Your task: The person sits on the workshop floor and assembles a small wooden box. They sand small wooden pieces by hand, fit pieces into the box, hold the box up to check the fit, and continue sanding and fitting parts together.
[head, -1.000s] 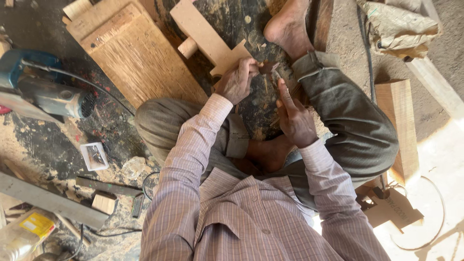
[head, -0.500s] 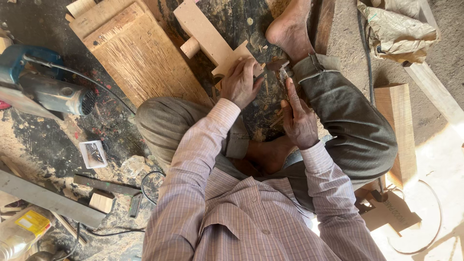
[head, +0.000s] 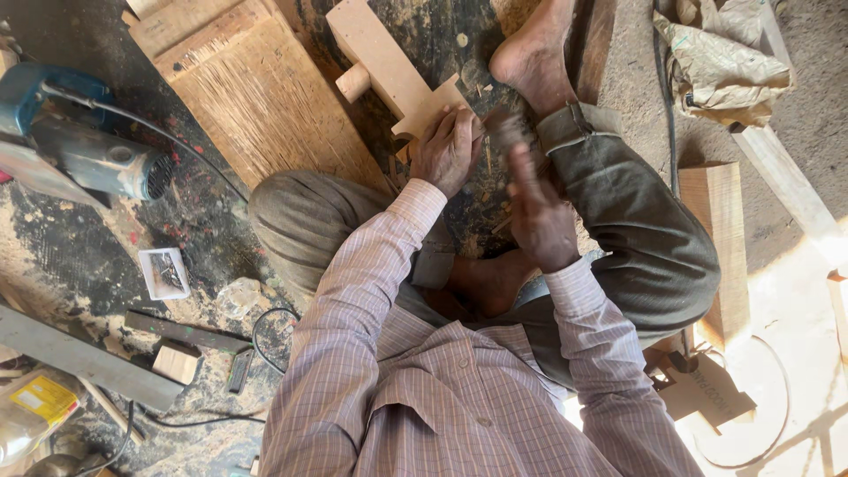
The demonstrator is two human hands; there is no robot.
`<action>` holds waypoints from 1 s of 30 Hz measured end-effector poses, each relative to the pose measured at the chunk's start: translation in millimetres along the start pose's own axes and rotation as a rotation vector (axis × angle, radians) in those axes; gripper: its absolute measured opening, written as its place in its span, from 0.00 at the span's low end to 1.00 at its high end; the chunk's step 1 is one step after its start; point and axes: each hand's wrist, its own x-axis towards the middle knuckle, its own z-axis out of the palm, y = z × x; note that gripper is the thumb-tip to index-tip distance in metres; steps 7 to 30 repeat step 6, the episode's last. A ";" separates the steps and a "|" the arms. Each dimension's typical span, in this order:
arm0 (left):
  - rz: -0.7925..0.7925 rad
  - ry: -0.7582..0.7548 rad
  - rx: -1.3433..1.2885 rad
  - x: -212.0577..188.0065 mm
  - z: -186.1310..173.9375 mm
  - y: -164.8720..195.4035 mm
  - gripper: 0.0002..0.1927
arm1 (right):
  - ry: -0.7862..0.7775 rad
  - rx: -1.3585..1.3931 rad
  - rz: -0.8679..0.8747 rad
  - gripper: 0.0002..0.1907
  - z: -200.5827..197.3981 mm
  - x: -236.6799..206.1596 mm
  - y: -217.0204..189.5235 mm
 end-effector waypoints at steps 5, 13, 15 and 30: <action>-0.027 0.036 0.031 -0.8 0.5 -0.8 0.24 | 0.044 0.110 -0.019 0.31 -1.3 -0.6 2.3; -0.042 0.012 0.014 -2.3 2.3 -0.6 0.23 | 0.106 0.136 -0.060 0.32 -0.5 -2.6 2.4; -0.042 0.012 0.014 -2.3 2.3 -0.6 0.23 | 0.106 0.136 -0.060 0.32 -0.5 -2.6 2.4; -0.042 0.012 0.014 -2.3 2.3 -0.6 0.23 | 0.106 0.136 -0.060 0.32 -0.5 -2.6 2.4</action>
